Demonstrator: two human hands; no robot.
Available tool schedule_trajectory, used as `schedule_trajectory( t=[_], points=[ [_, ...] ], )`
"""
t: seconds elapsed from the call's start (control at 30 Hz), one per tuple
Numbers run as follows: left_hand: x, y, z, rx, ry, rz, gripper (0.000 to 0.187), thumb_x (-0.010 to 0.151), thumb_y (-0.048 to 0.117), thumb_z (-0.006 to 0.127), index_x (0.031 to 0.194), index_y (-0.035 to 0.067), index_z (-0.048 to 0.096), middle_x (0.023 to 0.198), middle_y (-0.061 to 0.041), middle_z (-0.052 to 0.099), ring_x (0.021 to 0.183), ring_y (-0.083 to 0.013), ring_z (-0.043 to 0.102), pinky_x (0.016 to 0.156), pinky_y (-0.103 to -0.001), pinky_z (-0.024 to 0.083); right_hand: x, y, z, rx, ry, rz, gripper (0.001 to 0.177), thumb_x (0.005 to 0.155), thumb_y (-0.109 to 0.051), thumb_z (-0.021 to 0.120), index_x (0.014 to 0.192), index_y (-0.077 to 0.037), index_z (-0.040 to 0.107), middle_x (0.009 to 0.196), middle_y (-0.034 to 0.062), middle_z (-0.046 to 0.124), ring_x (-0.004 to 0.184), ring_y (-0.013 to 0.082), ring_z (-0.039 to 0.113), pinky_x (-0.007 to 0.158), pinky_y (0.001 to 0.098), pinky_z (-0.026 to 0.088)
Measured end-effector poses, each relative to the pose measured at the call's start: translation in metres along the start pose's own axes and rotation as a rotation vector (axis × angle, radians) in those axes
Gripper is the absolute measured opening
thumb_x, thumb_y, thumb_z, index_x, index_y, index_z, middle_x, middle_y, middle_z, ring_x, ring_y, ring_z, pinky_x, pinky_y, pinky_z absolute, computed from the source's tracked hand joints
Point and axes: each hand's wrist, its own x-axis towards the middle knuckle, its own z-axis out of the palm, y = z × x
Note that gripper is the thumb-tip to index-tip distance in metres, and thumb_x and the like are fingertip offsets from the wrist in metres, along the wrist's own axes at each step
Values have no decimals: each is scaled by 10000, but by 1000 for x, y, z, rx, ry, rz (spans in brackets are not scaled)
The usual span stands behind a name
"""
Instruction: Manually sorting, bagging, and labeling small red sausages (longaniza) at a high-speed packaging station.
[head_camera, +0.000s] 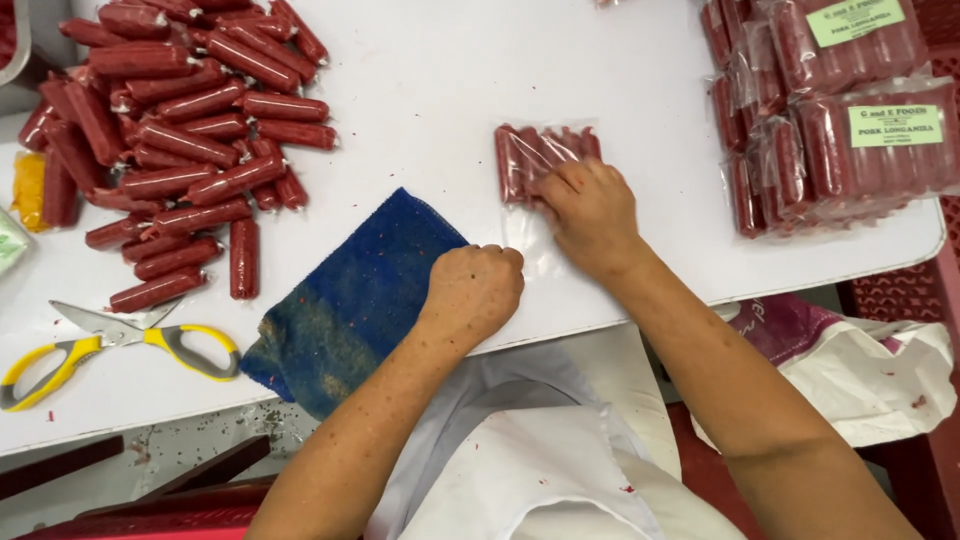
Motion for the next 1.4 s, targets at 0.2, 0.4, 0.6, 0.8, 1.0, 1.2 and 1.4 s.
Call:
schedule_trajectory(
  t=[0.2, 0.4, 0.6, 0.8, 1.0, 1.2, 1.4],
  points=[
    [-4, -8, 12, 21, 40, -74, 130, 837, 157, 620, 754, 130, 716, 553, -40, 607, 482, -192, 614, 403, -268, 449, 18, -17, -23, 108, 20, 40, 180, 952, -166, 660, 1131, -150, 646, 1043, 54, 593, 972, 281, 618, 850, 387, 501],
    [25, 23, 4, 240, 530, 9, 327, 808, 137, 674, 1127, 85, 622, 1144, -176, 621, 1024, -338, 616, 793, -426, 490, -43, -32, -81, 453, -67, 479, 274, 817, 51, 689, 1049, -93, 674, 968, 75, 595, 953, 318, 641, 873, 418, 505],
    [92, 10, 34, 190, 545, 110, 570, 631, 422, 822, 1061, 115, 609, 1108, -127, 572, 1039, -335, 555, 823, -465, 448, -39, -33, -94, 599, -93, 516, 123, 853, -12, 750, 920, -114, 730, 835, 56, 660, 864, 287, 688, 798, 383, 552],
    [97, 9, 38, 175, 612, 68, 381, 848, 476, 657, 1010, 139, 583, 1108, -111, 563, 976, -321, 546, 755, -432, 418, -31, -29, -101, 725, -66, 558, 74, 870, -32, 769, 911, -93, 757, 797, 63, 673, 799, 250, 687, 754, 343, 562],
    [85, -22, 27, 3, 396, 356, 137, 938, 274, 634, 1026, 173, 603, 1067, -56, 583, 1009, -284, 584, 775, -390, 453, -32, -62, -104, 847, -85, 474, 99, 892, -107, 737, 989, -120, 750, 862, 68, 684, 815, 286, 699, 739, 365, 575],
    [47, -30, 4, 78, 479, 330, 140, 1021, 173, 573, 1122, 166, 671, 1096, -108, 652, 988, -307, 641, 790, -391, 505, 27, 3, -108, 732, -119, -39, 391, 857, 49, 660, 1245, -6, 676, 1137, 284, 640, 1083, 545, 576, 949, 628, 475],
    [-27, 27, -33, -627, 478, -657, 477, 978, 296, 612, 1417, 152, 493, 776, 19, 699, 663, -96, 644, 683, -252, 517, 75, 52, -46, 825, -567, 29, 407, 1056, -251, 462, 1442, -146, 538, 1551, 118, 458, 1539, 345, 93, 1214, 496, 218]
  ],
)
